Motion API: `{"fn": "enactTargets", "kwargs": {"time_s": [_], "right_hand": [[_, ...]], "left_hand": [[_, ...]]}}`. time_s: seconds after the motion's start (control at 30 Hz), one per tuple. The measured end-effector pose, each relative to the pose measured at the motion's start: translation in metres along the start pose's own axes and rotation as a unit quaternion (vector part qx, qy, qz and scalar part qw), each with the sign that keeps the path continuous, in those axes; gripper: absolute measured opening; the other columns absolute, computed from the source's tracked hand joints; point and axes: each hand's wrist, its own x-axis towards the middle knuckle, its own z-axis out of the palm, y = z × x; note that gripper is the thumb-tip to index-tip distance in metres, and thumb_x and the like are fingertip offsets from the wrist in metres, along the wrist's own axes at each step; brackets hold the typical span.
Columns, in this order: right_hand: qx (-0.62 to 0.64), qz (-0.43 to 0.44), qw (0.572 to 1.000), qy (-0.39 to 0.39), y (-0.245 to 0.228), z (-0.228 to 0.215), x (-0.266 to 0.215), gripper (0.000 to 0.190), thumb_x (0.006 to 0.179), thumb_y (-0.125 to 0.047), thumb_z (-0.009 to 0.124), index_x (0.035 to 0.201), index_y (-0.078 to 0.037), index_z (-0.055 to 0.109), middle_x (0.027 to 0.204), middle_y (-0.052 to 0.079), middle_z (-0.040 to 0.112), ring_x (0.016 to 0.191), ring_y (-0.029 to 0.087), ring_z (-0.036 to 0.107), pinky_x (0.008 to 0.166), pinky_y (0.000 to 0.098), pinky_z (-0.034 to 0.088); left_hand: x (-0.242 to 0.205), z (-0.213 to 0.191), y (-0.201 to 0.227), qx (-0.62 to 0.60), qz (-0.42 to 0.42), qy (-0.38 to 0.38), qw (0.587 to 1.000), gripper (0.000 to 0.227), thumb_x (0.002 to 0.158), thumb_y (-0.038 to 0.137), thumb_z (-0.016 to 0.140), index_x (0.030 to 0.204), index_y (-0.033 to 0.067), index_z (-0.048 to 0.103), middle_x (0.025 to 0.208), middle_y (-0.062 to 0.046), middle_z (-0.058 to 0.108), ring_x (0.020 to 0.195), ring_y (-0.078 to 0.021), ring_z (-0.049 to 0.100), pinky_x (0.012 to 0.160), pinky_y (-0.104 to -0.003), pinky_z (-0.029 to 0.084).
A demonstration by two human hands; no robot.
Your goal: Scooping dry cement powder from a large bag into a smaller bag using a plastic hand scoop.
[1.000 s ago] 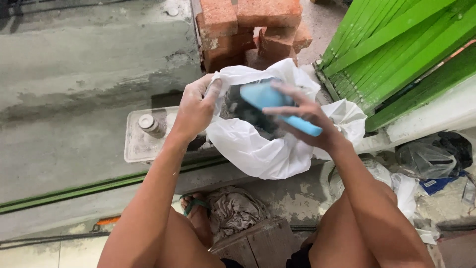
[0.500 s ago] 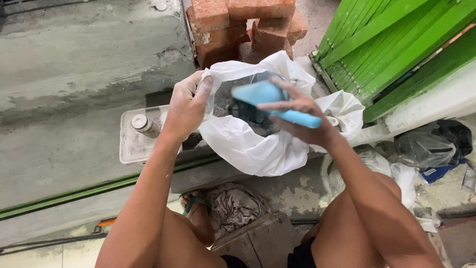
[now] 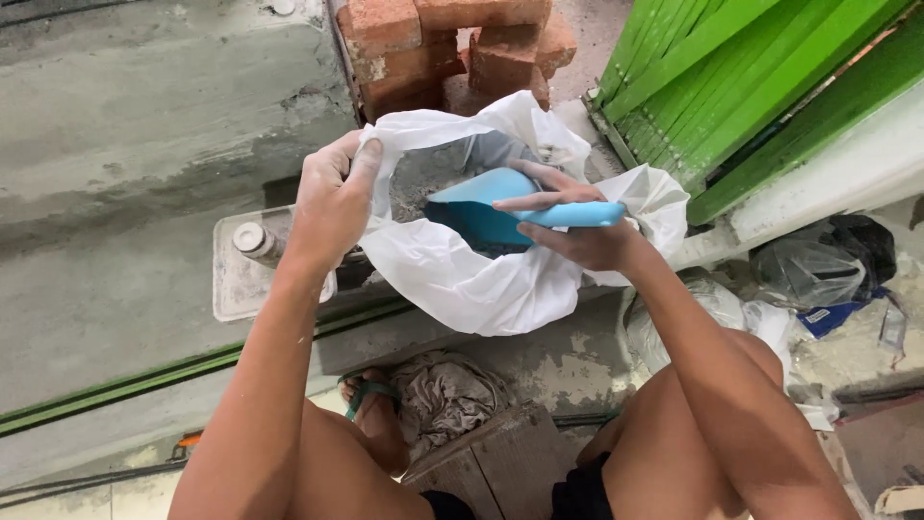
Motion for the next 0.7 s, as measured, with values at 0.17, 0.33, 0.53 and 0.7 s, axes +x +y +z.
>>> {"fn": "enactTargets", "kwargs": {"time_s": [0.17, 0.33, 0.53, 0.7], "right_hand": [[-0.026, -0.046, 0.997, 0.053, 0.007, -0.001, 0.0, 0.035, 0.094, -0.015, 0.075, 0.127, -0.025, 0.075, 0.156, 0.016, 0.049, 0.137, 0.04, 0.053, 0.115, 0.0517, 0.044], [0.07, -0.088, 0.992, 0.055, 0.01, 0.009, 0.003, 0.034, 0.094, -0.017, 0.075, 0.128, -0.019, 0.074, 0.154, 0.018, 0.052, 0.136, 0.037, 0.056, 0.115, 0.0499, 0.046], [-0.006, -0.091, 0.996, 0.0, 0.011, 0.012, 0.003, 0.036, 0.092, -0.01, 0.074, 0.127, -0.019, 0.075, 0.154, 0.021, 0.051, 0.136, 0.045, 0.053, 0.112, 0.0553, 0.044], [0.025, -0.111, 0.989, 0.094, 0.027, 0.003, 0.005, 0.032, 0.094, -0.015, 0.078, 0.126, -0.021, 0.076, 0.151, 0.02, 0.051, 0.135, 0.037, 0.055, 0.112, 0.0496, 0.048]], "left_hand": [[-0.002, -0.002, -0.002, 0.005, 0.0, -0.008, 1.0, 0.029, 0.109, 0.017, 0.046, 0.106, 0.0114, 0.074, 0.075, 0.0, 0.063, 0.076, -0.0105, 0.05, 0.08, -0.033, 0.052], [-0.001, -0.004, -0.004, 0.005, 0.002, 0.0, 1.0, 0.029, 0.109, 0.016, 0.046, 0.106, 0.0114, 0.074, 0.076, -0.001, 0.064, 0.079, -0.0095, 0.051, 0.082, -0.034, 0.053], [0.001, -0.004, -0.005, 0.006, 0.004, -0.007, 1.0, 0.028, 0.109, 0.017, 0.046, 0.108, 0.0109, 0.074, 0.076, -0.003, 0.065, 0.077, -0.011, 0.051, 0.081, -0.035, 0.053], [0.006, -0.014, -0.03, 0.044, -0.051, -0.03, 0.997, 0.024, 0.108, 0.026, 0.052, 0.115, 0.0166, 0.073, 0.085, -0.003, 0.068, 0.086, -0.0091, 0.053, 0.086, -0.034, 0.052]]}}
